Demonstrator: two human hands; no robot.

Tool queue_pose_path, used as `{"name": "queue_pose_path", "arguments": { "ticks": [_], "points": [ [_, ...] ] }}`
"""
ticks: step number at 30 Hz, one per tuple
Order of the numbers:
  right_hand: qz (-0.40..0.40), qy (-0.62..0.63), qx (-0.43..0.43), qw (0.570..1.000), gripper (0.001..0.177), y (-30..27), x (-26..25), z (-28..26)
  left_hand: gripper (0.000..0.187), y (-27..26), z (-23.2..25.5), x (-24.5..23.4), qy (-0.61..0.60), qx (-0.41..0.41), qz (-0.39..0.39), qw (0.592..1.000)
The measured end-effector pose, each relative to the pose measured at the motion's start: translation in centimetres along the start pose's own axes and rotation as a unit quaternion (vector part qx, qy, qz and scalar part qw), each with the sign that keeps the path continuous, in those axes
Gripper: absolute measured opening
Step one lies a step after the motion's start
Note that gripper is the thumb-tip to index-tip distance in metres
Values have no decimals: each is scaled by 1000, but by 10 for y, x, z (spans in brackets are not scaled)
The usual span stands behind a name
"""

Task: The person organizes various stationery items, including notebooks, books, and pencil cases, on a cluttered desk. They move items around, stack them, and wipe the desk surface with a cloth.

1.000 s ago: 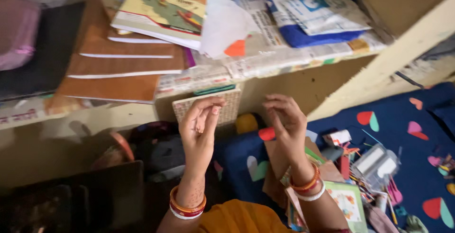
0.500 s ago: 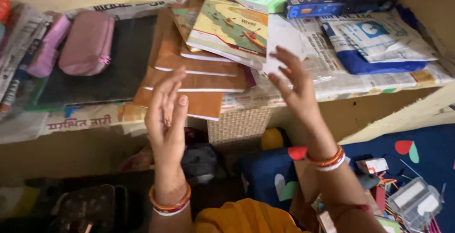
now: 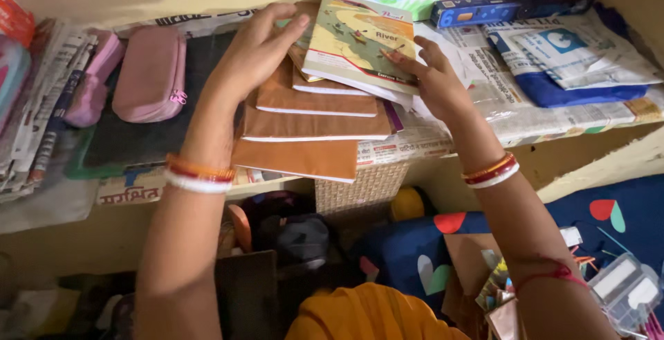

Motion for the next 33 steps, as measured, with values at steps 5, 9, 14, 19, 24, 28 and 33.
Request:
{"name": "queue_pose_path", "arguments": {
  "ticks": [5, 9, 14, 19, 24, 28, 33],
  "points": [
    [37, 121, 6, 992, 93, 14, 12, 16, 68, 54, -64, 33, 132, -24, -39, 990],
    [48, 189, 0, 981, 101, 16, 14, 21, 76, 62, -98, 51, 220, -129, -149, 955],
    [28, 191, 42, 980, 60, 11, 19, 20, 82, 57, -88, 54, 258, -67, -146, 953],
    [-21, 141, 44, 989, 30, 11, 30, 9, 91, 48, -72, 45, 207, -75, -181, 958],
    [-80, 93, 61, 991, 42, 14, 27, -5, 77, 22, -66, 33, -66, -202, -183, 960],
    [-117, 81, 67, 988, 51, 16, 24, -8, 80, 18, -56, 35, -222, -195, -115, 948],
    [-134, 97, 62, 984, 57, 15, 22, -1, 66, 17, -56, 41, -373, -260, 69, 888]
  ]
}}
Point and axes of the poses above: each hand's wrist, its own y-axis towards the middle knuckle, its own x-axis out of the palm, z = x × y, the point moved 6 cm from there along y, towards the middle knuckle, and after that the axes turned 12 degrees about x, right-handed, at the moved point
